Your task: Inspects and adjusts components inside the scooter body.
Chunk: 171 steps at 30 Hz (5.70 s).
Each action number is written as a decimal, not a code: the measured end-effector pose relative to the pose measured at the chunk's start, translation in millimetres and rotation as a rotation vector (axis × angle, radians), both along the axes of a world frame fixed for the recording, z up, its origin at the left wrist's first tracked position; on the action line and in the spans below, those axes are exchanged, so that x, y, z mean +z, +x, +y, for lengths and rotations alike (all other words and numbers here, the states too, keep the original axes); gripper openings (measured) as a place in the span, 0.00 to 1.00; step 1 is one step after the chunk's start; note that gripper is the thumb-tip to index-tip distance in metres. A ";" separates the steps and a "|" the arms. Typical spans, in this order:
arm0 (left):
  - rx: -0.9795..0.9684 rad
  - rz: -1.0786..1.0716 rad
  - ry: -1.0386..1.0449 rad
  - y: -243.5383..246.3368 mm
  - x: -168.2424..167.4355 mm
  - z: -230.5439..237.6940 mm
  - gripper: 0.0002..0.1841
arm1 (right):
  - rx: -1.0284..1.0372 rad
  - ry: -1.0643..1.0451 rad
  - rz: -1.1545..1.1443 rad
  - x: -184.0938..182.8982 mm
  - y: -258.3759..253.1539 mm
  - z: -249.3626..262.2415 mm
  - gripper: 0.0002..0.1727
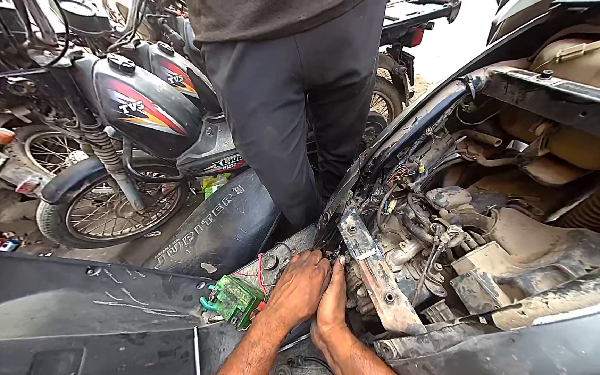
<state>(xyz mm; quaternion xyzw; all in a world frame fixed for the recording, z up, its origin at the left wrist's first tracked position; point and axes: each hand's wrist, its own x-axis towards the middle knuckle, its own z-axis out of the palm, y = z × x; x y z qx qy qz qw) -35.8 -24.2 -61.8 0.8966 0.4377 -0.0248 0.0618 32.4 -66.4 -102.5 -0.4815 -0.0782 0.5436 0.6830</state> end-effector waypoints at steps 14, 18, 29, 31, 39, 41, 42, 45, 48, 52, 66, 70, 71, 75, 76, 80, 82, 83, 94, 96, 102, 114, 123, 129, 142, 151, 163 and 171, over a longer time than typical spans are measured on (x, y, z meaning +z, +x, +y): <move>0.044 -0.071 -0.073 -10.8 -12.0 -14.2 0.20 | -0.045 -0.017 -0.066 -6.0 -5.6 -7.8 0.27; 0.042 -0.071 -0.075 -12.0 -15.7 -17.7 0.19 | -0.067 -0.021 -0.054 -7.0 -6.6 -10.0 0.25; 0.021 -0.007 0.002 -11.8 -13.5 -19.0 0.19 | -0.108 0.002 -0.006 -9.3 -6.7 -5.7 0.20; 0.031 0.048 0.007 -11.4 -6.6 -15.5 0.21 | -0.090 0.023 -0.018 -11.2 -6.7 -4.1 0.21; 0.198 -0.048 -0.019 -6.9 27.8 -6.0 0.13 | -0.050 0.055 0.029 -14.4 -9.3 3.1 0.22; 0.198 -0.127 -0.010 -6.1 25.3 2.8 0.17 | -0.049 0.074 0.021 -15.4 -11.3 5.3 0.22; 0.190 -0.162 -0.023 -5.5 24.3 7.3 0.16 | -0.032 0.100 0.000 -16.5 -12.1 5.6 0.23; 0.226 -0.248 -0.046 -0.5 20.4 16.0 0.12 | 0.057 0.157 -0.197 -25.6 -15.4 2.5 0.28; 0.321 -0.128 -0.005 14.6 22.8 17.9 0.21 | 0.157 0.118 -0.605 -43.1 -19.8 -5.4 0.35; 0.320 -0.016 0.044 23.5 23.1 21.2 0.15 | 0.272 0.132 -0.785 -39.7 -18.3 -14.4 0.39; 0.283 -0.384 -0.330 -5.6 11.1 53.4 0.10 | -0.218 -0.064 0.073 -3.6 -27.6 36.1 0.20; 0.338 -0.368 -0.258 -1.9 12.1 48.8 0.09 | -0.299 -0.059 -0.046 -15.7 -29.2 44.9 0.19; 0.340 -0.340 -0.209 1.0 13.2 46.1 0.09 | -0.310 -0.084 -0.086 -17.6 -30.8 46.7 0.19; 0.327 -0.293 -0.102 5.0 12.8 39.6 0.09 | -0.341 -0.087 -0.144 -23.5 -36.1 47.1 0.18; 0.312 -0.304 -0.104 3.1 12.3 40.7 0.09 | -0.341 -0.068 -0.143 -23.1 -36.0 45.6 0.21; 0.268 -0.372 -0.142 -3.9 10.9 42.4 0.09 | -0.293 -0.067 -0.183 -21.4 -36.9 39.5 0.24; 0.280 -0.393 -0.160 -3.8 11.6 43.1 0.09 | -0.302 -0.072 -0.198 -22.7 -35.8 42.3 0.21; 0.287 -0.399 -0.173 -3.1 12.8 43.9 0.09 | -0.304 -0.079 -0.227 -24.1 -34.4 44.1 0.19; 0.300 -0.300 -0.064 9.4 13.4 38.9 0.09 | -0.304 -0.332 -0.531 -13.6 -24.6 48.4 0.17; 0.258 -0.312 -0.087 8.2 12.5 43.0 0.10 | -0.329 -0.319 -0.394 -7.3 -26.7 46.5 0.16; 0.252 -0.386 -0.190 1.6 8.2 50.4 0.10 | -0.333 -0.191 -0.190 -6.4 -30.2 44.2 0.13; 0.181 -0.287 0.002 6.5 9.1 48.5 0.10 | -0.244 -0.195 0.344 3.6 -10.4 58.4 0.11; 0.140 -0.301 0.074 -2.7 -1.7 51.3 0.10 | -0.180 -0.271 -0.062 4.3 -22.4 45.9 0.16; 0.155 -0.320 0.067 -5.4 -0.4 50.8 0.09 | 0.032 -0.546 -0.625 7.8 -13.2 45.0 0.27; 0.071 -0.283 0.078 0.5 -0.4 48.7 0.10 | -0.219 -0.172 -0.513 -38.1 -20.7 36.9 0.20; 0.121 -0.283 -0.220 2.4 16.0 50.1 0.14 | -0.252 -0.070 -0.080 -28.1 -23.9 27.8 0.20; 0.254 -0.347 -0.418 9.1 15.1 55.7 0.17 | -0.256 0.038 0.258 -20.8 -25.9 25.3 0.25; 0.064 -0.330 -0.132 -10.4 -0.6 69.0 0.11 | -0.075 -0.180 -0.281 -38.0 -18.8 40.1 0.36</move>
